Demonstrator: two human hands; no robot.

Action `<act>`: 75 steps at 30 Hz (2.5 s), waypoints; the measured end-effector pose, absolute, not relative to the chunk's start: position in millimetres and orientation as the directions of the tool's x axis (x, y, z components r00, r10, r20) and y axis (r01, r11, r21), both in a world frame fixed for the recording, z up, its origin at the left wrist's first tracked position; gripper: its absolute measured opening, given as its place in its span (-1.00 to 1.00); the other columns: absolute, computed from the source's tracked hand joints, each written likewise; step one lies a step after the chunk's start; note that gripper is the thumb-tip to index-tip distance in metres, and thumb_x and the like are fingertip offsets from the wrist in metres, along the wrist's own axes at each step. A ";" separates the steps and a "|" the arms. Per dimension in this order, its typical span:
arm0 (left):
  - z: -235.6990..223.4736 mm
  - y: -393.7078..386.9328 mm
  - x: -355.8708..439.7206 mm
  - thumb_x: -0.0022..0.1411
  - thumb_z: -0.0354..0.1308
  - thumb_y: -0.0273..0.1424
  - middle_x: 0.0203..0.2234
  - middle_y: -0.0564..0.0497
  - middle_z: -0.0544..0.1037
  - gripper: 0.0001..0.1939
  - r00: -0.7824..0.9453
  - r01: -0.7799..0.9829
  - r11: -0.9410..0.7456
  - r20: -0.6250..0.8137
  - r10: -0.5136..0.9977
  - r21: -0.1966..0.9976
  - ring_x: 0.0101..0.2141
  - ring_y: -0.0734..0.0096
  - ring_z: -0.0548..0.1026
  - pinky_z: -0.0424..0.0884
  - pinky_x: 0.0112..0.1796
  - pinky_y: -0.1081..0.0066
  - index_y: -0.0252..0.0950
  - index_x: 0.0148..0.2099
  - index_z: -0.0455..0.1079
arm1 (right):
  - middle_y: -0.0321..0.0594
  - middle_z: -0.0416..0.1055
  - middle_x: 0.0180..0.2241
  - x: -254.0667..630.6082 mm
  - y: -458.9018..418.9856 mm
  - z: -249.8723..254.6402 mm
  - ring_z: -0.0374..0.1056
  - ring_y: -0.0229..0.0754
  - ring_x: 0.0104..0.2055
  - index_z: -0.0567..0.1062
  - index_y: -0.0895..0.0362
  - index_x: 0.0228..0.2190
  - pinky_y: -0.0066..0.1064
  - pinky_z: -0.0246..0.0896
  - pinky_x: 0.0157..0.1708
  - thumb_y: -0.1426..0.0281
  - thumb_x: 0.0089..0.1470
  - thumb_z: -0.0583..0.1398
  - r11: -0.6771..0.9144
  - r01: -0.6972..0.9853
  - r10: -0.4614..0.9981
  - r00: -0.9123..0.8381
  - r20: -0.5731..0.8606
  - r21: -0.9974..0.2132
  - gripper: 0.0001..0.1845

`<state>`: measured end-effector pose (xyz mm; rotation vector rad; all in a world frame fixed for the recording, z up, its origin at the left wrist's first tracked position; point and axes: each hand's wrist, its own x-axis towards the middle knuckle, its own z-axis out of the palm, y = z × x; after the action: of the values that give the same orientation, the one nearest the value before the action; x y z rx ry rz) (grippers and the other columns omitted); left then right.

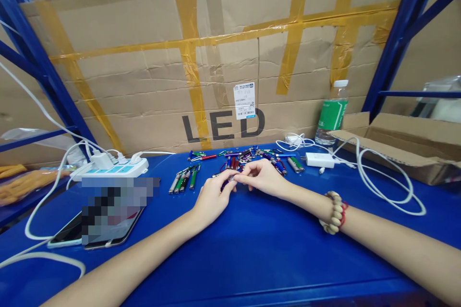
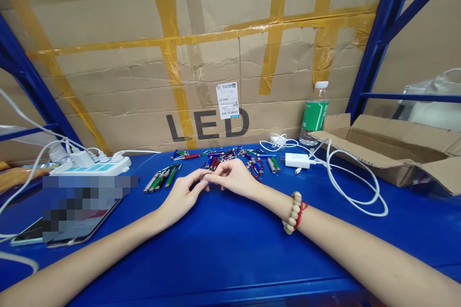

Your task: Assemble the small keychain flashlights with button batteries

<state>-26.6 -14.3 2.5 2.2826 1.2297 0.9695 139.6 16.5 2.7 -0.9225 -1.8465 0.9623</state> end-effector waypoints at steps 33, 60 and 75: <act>3.7 -19.9 -27.9 0.27 -0.20 -0.36 -0.51 0.10 0.37 -0.89 0.474 0.704 -0.530 0.243 0.846 0.472 -0.42 0.35 0.37 0.20 -0.38 0.42 -0.21 -0.22 0.12 | -0.30 0.33 -0.49 155.5 28.9 2.4 0.27 -0.44 -0.62 0.41 0.23 -0.64 -0.59 0.26 -0.65 0.43 -0.19 0.30 0.594 -0.005 0.634 -0.613 0.472 -0.804 -0.82; -0.2 -17.9 -27.2 0.24 -0.15 -0.40 -0.51 0.09 0.41 -0.94 0.453 0.600 -0.592 0.381 0.806 0.538 -0.45 0.38 0.40 0.24 -0.39 0.44 -0.21 -0.32 0.07 | -0.32 0.31 -0.60 147.1 19.6 6.7 0.24 -0.39 -0.63 0.37 0.22 -0.65 -0.53 0.16 -0.62 0.24 -0.21 0.29 0.560 0.115 0.735 -0.526 0.428 -0.820 -0.68; 3.8 -16.2 -22.5 0.26 -0.14 -0.32 -0.50 0.10 0.45 -0.80 0.377 0.553 -0.514 0.353 0.856 0.656 -0.39 0.38 0.39 0.23 -0.27 0.40 -0.22 -0.09 0.16 | -0.29 0.37 -0.59 145.1 22.1 11.4 0.25 -0.40 -0.65 0.42 0.23 -0.52 -0.57 0.13 -0.66 0.15 -0.14 0.24 0.514 0.168 0.810 -0.418 0.412 -0.841 -0.64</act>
<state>-22.5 -16.2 3.8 2.2096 1.2176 0.9470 145.1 22.1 11.4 -0.8067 -1.8830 0.9269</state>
